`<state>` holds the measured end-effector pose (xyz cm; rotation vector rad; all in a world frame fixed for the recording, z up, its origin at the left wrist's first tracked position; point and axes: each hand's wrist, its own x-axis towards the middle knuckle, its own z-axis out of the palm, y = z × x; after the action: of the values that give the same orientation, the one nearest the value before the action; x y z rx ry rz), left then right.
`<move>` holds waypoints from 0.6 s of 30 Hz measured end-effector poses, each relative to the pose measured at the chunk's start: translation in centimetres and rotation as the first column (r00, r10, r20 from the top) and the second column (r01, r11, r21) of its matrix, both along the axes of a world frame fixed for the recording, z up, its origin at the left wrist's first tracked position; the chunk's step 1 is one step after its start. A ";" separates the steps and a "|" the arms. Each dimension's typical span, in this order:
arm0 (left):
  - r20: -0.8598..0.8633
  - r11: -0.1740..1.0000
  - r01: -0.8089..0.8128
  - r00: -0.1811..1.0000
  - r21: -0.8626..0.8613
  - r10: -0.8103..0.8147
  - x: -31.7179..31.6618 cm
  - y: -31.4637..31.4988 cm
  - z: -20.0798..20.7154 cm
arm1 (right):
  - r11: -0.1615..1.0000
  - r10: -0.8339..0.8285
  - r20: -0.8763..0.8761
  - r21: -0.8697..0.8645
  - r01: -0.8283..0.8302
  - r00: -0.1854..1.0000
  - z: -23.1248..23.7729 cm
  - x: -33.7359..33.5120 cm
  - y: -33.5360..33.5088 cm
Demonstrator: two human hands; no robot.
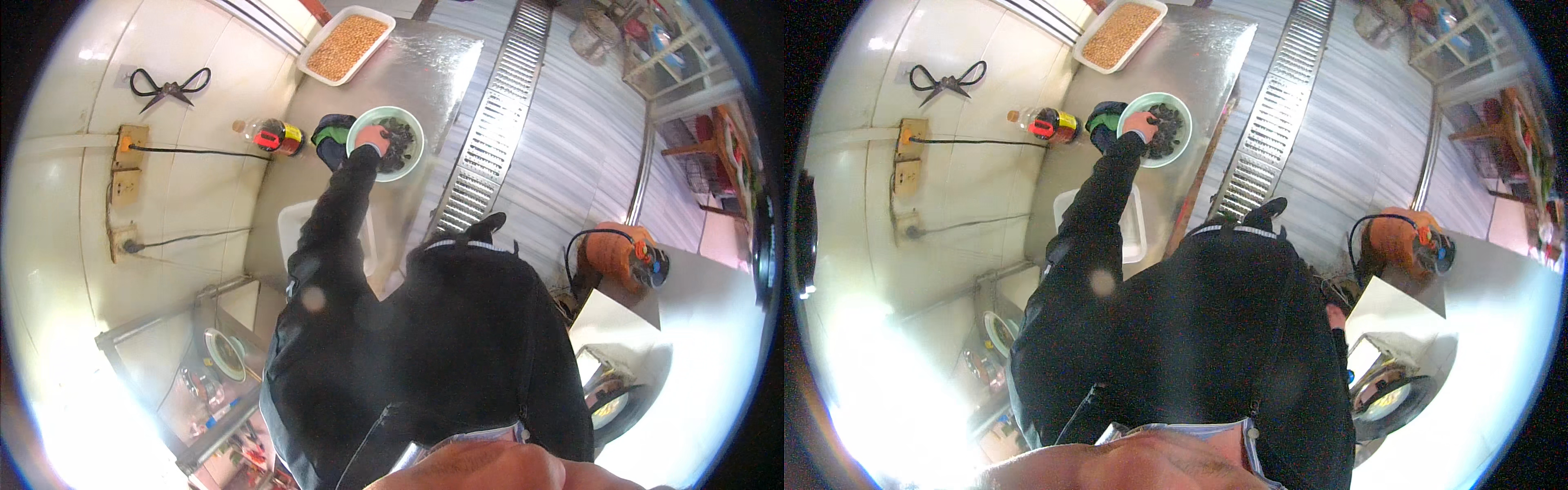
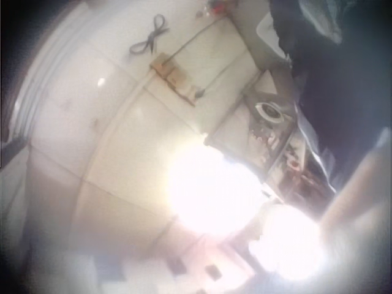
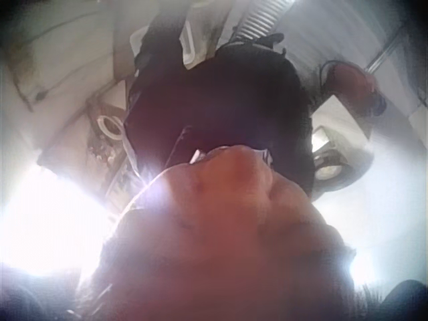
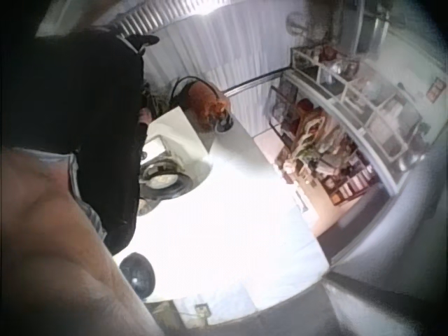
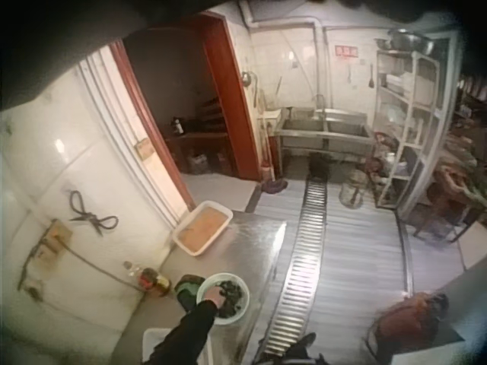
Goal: The person stir-fries chopped green vegetables in a wok over a gas burner, then adds dark ingredients and red peppers. They use a ladle to mix and transfer the vegetables into a colander, and later return to the wok to continue cooking.
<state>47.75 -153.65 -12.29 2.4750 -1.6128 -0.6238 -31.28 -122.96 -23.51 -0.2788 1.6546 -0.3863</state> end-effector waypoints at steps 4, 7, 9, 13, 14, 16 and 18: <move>-0.202 0.987 -0.089 0.978 -0.134 0.061 1.9 1.6 2.3 | 0.983 0.130 0.103 -0.140 -0.115 0.986 -1.1 -3.6 -11.1; -0.277 0.984 -0.139 0.955 -0.115 0.103 2.3 2.4 3.5 | 0.996 0.077 -0.063 -0.036 -0.080 0.995 0.9 -4.3 -17.8; -0.195 0.986 -0.111 0.977 -0.126 0.085 2.1 2.5 3.9 | 0.990 0.109 -0.109 -0.079 -0.118 0.988 2.2 -4.1 -21.5; -0.209 0.986 -0.165 0.965 -0.003 0.161 1.5 2.0 4.4 | 0.987 0.059 -0.091 -0.144 -0.072 0.994 3.5 -3.3 -24.5; -0.159 0.982 -0.181 0.970 0.046 0.186 1.3 1.9 4.4 | 0.986 0.057 -0.108 -0.147 -0.072 0.993 3.4 -3.0 -24.3; -0.078 0.983 -0.175 0.981 0.063 0.180 0.7 1.4 4.2 | 0.996 0.021 -0.004 -0.082 -0.022 1.000 2.8 -2.6 -23.5; 0.001 0.982 -0.153 0.988 0.115 0.154 -0.1 1.2 3.7 | 0.999 0.037 -0.056 -0.008 -0.038 0.998 2.3 -2.4 -22.2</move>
<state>47.60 -152.49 -8.57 2.6432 -1.4031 -0.7213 -33.63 -145.20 -21.22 -0.3294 1.7004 -0.3607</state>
